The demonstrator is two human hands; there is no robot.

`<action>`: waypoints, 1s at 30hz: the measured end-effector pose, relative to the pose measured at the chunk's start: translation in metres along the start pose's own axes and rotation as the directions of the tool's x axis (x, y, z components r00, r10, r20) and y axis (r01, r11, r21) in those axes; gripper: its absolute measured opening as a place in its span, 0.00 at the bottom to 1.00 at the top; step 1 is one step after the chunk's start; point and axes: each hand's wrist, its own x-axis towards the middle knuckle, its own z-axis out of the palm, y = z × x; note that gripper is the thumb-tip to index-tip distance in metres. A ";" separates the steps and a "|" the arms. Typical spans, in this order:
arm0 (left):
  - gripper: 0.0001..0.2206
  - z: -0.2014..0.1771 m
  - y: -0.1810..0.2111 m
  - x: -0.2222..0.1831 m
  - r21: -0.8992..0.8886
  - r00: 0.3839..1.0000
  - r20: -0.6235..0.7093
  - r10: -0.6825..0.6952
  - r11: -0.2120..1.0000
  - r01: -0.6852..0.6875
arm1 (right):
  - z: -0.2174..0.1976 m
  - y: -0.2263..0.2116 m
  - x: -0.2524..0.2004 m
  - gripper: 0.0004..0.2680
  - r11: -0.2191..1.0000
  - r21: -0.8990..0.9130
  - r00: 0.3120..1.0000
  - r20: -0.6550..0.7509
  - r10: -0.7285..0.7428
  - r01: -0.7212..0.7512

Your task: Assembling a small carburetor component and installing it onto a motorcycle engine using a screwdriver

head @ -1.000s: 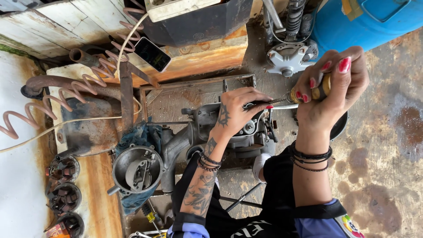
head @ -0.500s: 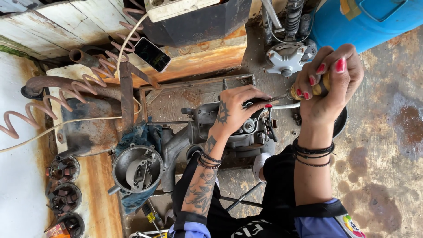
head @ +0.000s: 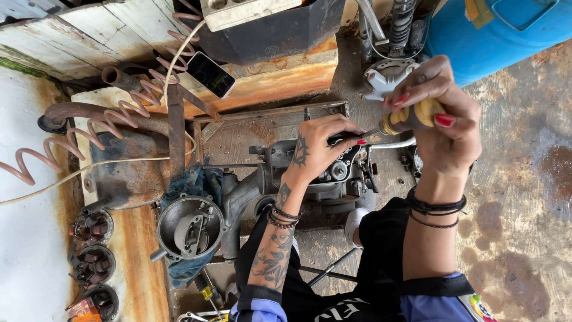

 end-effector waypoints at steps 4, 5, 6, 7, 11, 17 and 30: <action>0.06 -0.001 0.001 -0.001 0.023 1.000 0.031 -0.002 1.000 0.002 | 0.009 -0.023 0.006 0.16 0.960 -0.272 0.998 0.045 -0.049 0.059; 0.06 0.000 -0.001 -0.002 0.023 1.000 0.030 -0.002 1.000 0.002 | 0.008 -0.019 0.005 0.16 0.960 -0.272 0.998 0.046 -0.049 0.060; 0.06 0.002 -0.002 -0.003 0.030 0.999 0.049 -0.011 1.000 0.010 | 0.006 -0.015 0.004 0.14 0.942 -0.328 0.998 0.016 -0.067 0.069; 0.06 0.002 -0.004 -0.003 0.038 0.997 0.069 -0.019 0.999 0.016 | 0.004 -0.011 0.003 0.12 0.921 -0.382 0.996 -0.013 -0.090 0.078; 0.05 -0.001 -0.001 -0.002 0.061 0.997 0.078 -0.018 0.998 0.013 | 0.011 -0.021 0.007 0.13 0.835 -0.537 0.991 0.013 -0.134 0.120; 0.05 -0.002 -0.003 -0.005 0.101 0.992 0.120 -0.033 0.995 0.021 | 0.014 -0.064 0.012 0.15 0.806 -0.574 0.972 0.233 -0.009 0.145; 0.16 0.003 -0.019 -0.028 0.389 0.945 0.174 -0.275 0.901 0.191 | 0.005 -0.110 0.026 0.07 0.143 -0.892 0.664 0.418 0.620 0.428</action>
